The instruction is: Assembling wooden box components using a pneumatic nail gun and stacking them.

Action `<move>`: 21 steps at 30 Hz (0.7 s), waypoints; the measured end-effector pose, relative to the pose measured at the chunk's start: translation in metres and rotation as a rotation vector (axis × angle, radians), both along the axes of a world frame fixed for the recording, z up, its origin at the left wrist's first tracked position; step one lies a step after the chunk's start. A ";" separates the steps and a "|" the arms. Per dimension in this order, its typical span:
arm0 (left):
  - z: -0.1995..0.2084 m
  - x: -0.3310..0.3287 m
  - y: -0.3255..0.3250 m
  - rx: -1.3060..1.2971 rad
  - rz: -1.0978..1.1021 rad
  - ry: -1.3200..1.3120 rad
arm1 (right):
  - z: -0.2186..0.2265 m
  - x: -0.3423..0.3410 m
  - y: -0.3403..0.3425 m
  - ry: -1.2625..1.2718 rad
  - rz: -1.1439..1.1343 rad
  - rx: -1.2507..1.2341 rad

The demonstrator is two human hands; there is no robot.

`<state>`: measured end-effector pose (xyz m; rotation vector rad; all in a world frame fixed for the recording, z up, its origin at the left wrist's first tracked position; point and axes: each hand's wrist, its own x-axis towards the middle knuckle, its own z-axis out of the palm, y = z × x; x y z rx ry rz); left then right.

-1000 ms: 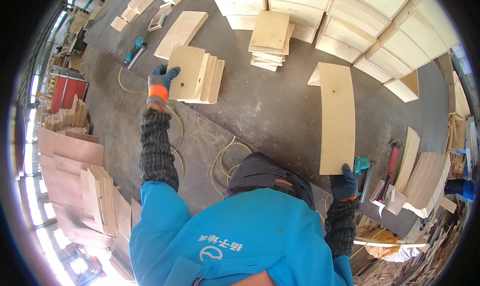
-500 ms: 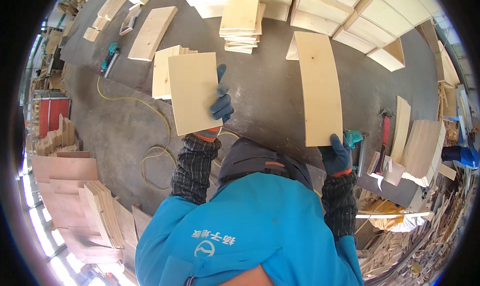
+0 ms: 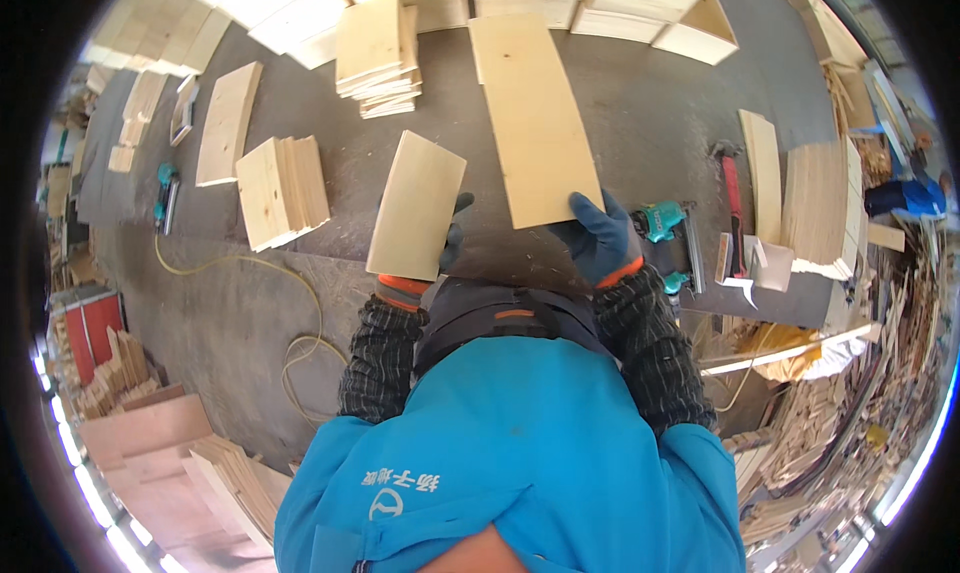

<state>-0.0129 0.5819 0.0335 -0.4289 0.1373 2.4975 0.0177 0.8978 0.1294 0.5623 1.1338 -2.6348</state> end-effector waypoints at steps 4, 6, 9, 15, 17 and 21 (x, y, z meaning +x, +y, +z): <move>0.019 0.004 0.021 0.050 -0.119 0.309 | 0.015 -0.009 -0.005 0.072 0.043 0.058; 0.027 0.008 0.025 0.163 -0.061 0.340 | 0.026 -0.012 -0.009 0.073 0.044 0.090; 0.047 0.016 0.032 -0.176 -0.113 0.227 | 0.025 -0.014 -0.010 0.053 0.048 0.177; 0.041 0.022 0.017 -0.079 -0.297 0.425 | 0.028 -0.012 -0.019 -0.016 0.194 0.492; 0.057 0.013 0.026 -0.259 -0.357 0.427 | 0.013 -0.009 -0.020 -0.022 0.195 0.479; 0.037 -0.006 0.013 -0.768 -0.440 0.552 | 0.029 -0.017 -0.024 -0.001 0.159 0.450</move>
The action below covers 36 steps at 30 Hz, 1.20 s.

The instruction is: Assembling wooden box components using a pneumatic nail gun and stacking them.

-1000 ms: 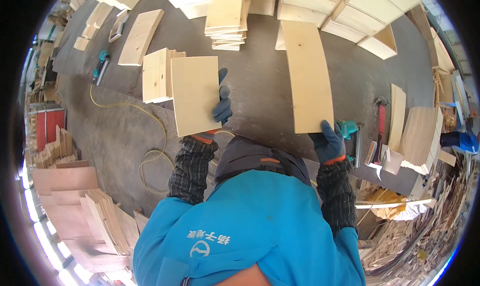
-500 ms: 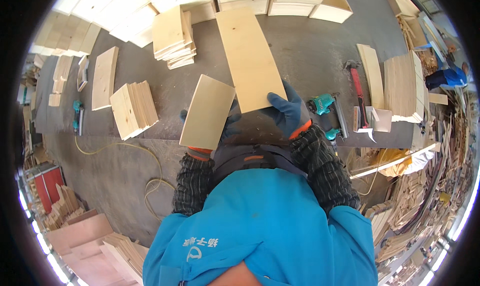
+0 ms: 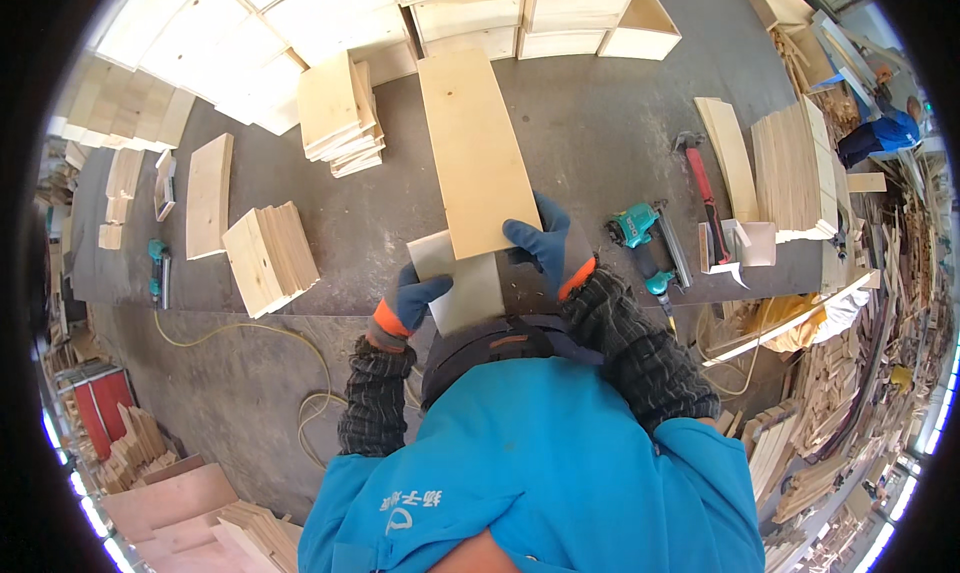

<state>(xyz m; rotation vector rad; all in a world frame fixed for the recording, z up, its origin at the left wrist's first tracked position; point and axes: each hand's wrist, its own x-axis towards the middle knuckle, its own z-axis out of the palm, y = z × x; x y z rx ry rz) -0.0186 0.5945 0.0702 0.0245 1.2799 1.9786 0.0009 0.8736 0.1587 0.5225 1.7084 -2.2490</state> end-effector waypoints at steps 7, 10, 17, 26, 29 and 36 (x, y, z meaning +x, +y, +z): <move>-0.094 0.001 0.008 -0.193 0.144 0.229 | -0.038 -0.018 0.005 0.033 0.081 0.170; -0.117 -0.002 0.026 -0.342 0.157 0.306 | -0.060 -0.016 0.004 0.176 0.097 0.377; -0.173 -0.025 0.044 -0.138 0.233 0.135 | -0.041 -0.022 -0.011 0.289 0.180 0.852; -0.055 -0.015 0.063 -0.461 0.324 0.598 | -0.024 -0.012 0.002 0.106 0.134 0.732; -0.025 -0.009 0.047 -0.614 0.431 0.769 | -0.049 0.004 0.015 0.380 0.183 0.802; -0.007 0.012 0.050 -0.633 0.448 0.555 | -0.056 0.006 0.023 0.695 0.229 1.119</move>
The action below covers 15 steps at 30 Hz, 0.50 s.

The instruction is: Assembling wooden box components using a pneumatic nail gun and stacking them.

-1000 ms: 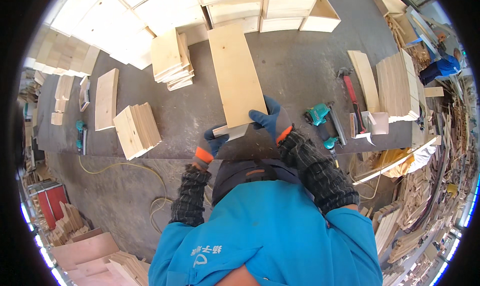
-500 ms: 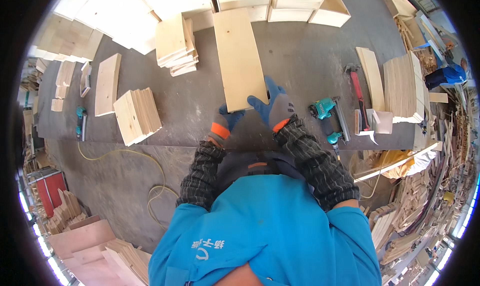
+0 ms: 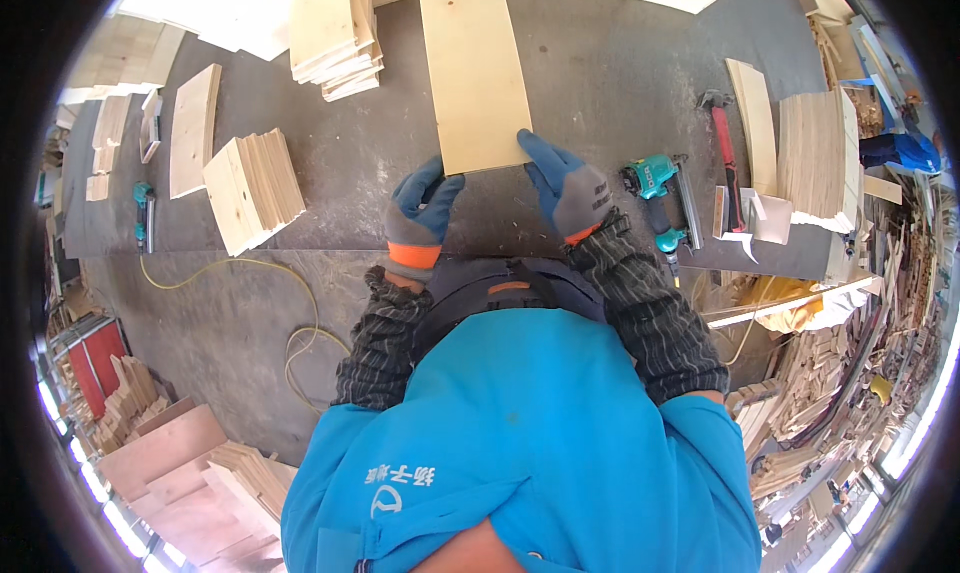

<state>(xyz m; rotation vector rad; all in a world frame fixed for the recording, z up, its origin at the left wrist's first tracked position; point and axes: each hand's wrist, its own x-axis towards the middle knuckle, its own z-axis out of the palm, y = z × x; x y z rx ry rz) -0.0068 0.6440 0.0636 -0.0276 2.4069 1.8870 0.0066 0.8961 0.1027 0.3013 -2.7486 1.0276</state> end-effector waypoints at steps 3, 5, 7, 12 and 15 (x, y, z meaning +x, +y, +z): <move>0.004 -0.001 0.005 -0.111 0.034 0.115 | -0.002 -0.003 0.007 0.003 0.062 0.049; 0.013 -0.001 0.006 -0.175 0.027 0.186 | 0.007 -0.006 0.010 -0.078 0.082 0.197; 0.019 -0.002 0.007 -0.240 0.019 0.261 | 0.009 -0.009 0.013 -0.060 0.099 0.202; 0.010 -0.004 0.011 -0.205 0.029 0.295 | -0.009 -0.020 0.024 -0.056 0.158 0.032; 0.009 -0.004 0.013 -0.208 0.055 0.268 | -0.006 -0.023 0.026 0.040 0.188 0.080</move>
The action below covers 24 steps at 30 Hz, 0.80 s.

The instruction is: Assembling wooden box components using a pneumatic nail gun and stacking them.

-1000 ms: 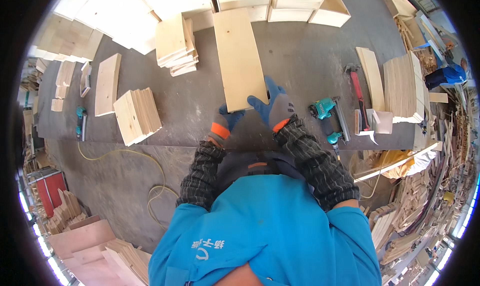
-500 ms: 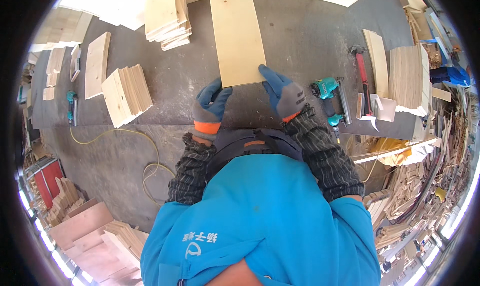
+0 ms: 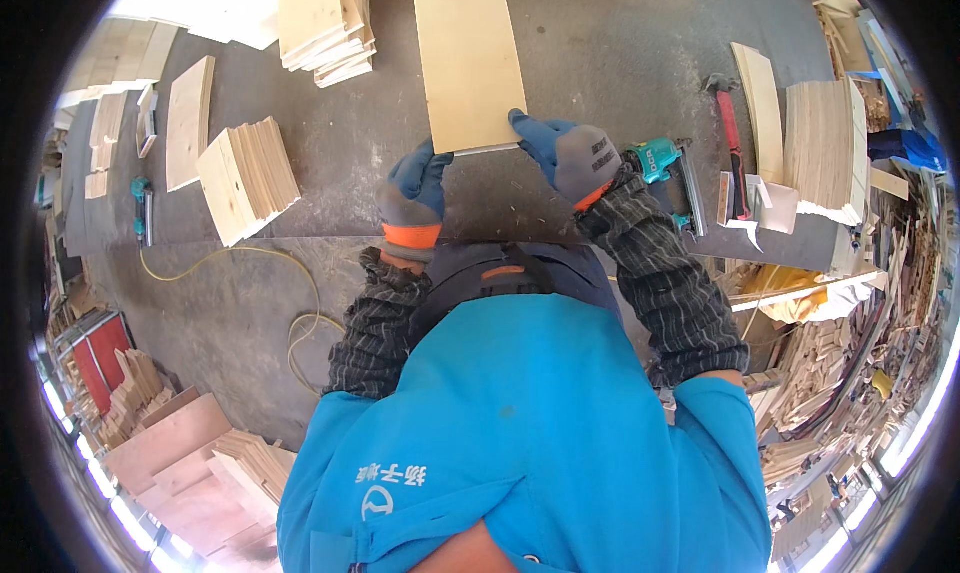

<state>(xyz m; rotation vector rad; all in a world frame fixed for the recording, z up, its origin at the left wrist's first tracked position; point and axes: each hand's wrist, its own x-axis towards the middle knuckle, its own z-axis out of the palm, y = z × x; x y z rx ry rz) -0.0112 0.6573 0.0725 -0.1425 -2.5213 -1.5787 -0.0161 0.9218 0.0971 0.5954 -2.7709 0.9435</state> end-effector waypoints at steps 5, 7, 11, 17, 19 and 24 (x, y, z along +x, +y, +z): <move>0.000 0.001 0.000 -0.047 0.010 -0.016 | 0.014 0.007 -0.011 -0.088 -0.009 0.213; 0.000 0.001 -0.001 -0.066 0.008 -0.028 | 0.003 0.009 -0.013 -0.011 -0.015 0.212; -0.003 0.002 -0.002 -0.033 -0.005 0.005 | -0.003 0.012 -0.014 -0.001 -0.047 0.207; -0.003 -0.001 -0.008 -0.073 -0.045 -0.066 | -0.003 0.010 -0.010 -0.080 -0.097 0.046; 0.004 -0.005 -0.010 -0.097 -0.067 -0.076 | -0.001 0.010 -0.010 -0.113 -0.086 0.087; 0.009 -0.009 -0.015 -0.247 -0.116 0.022 | 0.005 0.011 -0.015 -0.036 -0.072 0.156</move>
